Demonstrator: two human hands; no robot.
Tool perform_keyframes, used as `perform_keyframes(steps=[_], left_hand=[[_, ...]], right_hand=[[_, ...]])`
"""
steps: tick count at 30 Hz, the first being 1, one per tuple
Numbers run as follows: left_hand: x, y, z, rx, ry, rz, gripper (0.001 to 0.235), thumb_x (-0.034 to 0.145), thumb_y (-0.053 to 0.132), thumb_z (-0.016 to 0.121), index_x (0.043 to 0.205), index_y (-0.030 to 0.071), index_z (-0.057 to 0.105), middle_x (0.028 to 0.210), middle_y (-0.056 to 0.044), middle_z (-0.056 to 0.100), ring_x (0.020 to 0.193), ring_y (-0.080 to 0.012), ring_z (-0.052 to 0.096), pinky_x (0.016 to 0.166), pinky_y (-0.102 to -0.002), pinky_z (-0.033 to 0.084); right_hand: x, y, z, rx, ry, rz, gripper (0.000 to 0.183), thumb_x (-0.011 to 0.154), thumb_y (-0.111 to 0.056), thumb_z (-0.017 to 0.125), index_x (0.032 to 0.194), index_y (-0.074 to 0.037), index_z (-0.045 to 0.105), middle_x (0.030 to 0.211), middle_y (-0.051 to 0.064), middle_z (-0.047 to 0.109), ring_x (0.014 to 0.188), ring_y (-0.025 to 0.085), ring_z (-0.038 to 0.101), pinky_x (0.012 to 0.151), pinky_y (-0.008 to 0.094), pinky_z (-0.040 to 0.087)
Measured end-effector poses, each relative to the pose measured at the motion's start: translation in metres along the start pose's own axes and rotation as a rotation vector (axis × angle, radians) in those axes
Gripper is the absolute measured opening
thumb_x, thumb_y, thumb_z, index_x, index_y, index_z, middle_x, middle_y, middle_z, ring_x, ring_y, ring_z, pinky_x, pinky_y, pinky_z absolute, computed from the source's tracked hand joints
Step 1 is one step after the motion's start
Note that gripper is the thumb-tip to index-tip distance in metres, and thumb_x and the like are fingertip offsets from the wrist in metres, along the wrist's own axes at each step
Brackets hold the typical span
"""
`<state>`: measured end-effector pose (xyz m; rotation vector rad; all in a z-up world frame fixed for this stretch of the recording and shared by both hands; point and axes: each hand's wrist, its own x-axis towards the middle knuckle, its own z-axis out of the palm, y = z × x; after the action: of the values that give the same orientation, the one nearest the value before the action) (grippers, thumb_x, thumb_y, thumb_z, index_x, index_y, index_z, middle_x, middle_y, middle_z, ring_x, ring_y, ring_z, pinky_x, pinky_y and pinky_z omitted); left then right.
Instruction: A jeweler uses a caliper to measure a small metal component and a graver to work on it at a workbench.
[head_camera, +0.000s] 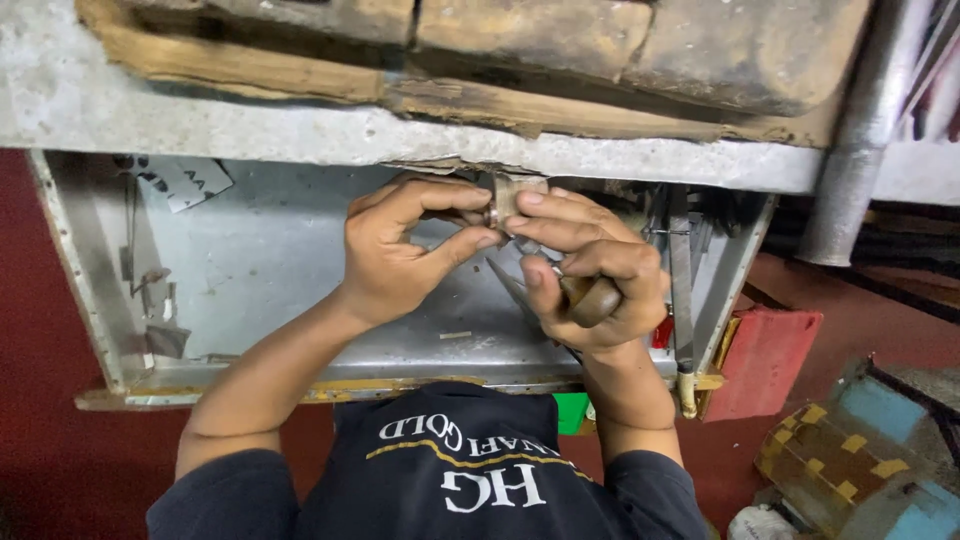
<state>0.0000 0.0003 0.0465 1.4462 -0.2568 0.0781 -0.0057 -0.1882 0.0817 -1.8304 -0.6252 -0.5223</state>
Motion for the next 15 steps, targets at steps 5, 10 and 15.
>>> perform_keyframes(steps=[5, 10, 15], left_hand=[[-0.001, -0.004, 0.005, 0.047, -0.022, -0.008, 0.025, 0.086, 0.001, 0.085, 0.108, -0.005, 0.076, 0.091, -0.014, 0.079, 0.083, -0.0228, 0.079, 0.073, -0.033, 0.065], [-0.007, -0.007, 0.004, -0.043, -0.015, -0.099, 0.032, 0.084, -0.010, 0.083, 0.112, -0.012, 0.066, 0.100, -0.019, 0.077, 0.091, -0.0208, 0.077, 0.079, -0.031, 0.061], [0.005, 0.005, 0.007, 0.115, -0.039, 0.063, 0.016, 0.084, -0.006, 0.085, 0.095, -0.008, 0.074, 0.094, -0.020, 0.077, 0.087, -0.0321, 0.078, 0.074, -0.037, 0.061]], right_hand=[[0.005, -0.005, 0.000, -0.021, 0.079, 0.033, 0.026, 0.099, -0.012, 0.071, 0.089, -0.003, 0.049, 0.089, 0.020, 0.081, 0.087, 0.046, 0.081, 0.084, 0.053, 0.063], [0.006, -0.008, -0.005, 0.002, 0.069, 0.050, 0.024, 0.097, -0.008, 0.072, 0.089, -0.004, 0.050, 0.092, 0.019, 0.081, 0.086, 0.046, 0.081, 0.083, 0.057, 0.065], [0.006, -0.008, -0.007, 0.038, 0.075, 0.047, 0.022, 0.099, -0.008, 0.071, 0.091, -0.003, 0.051, 0.094, 0.020, 0.080, 0.088, 0.046, 0.080, 0.082, 0.059, 0.064]])
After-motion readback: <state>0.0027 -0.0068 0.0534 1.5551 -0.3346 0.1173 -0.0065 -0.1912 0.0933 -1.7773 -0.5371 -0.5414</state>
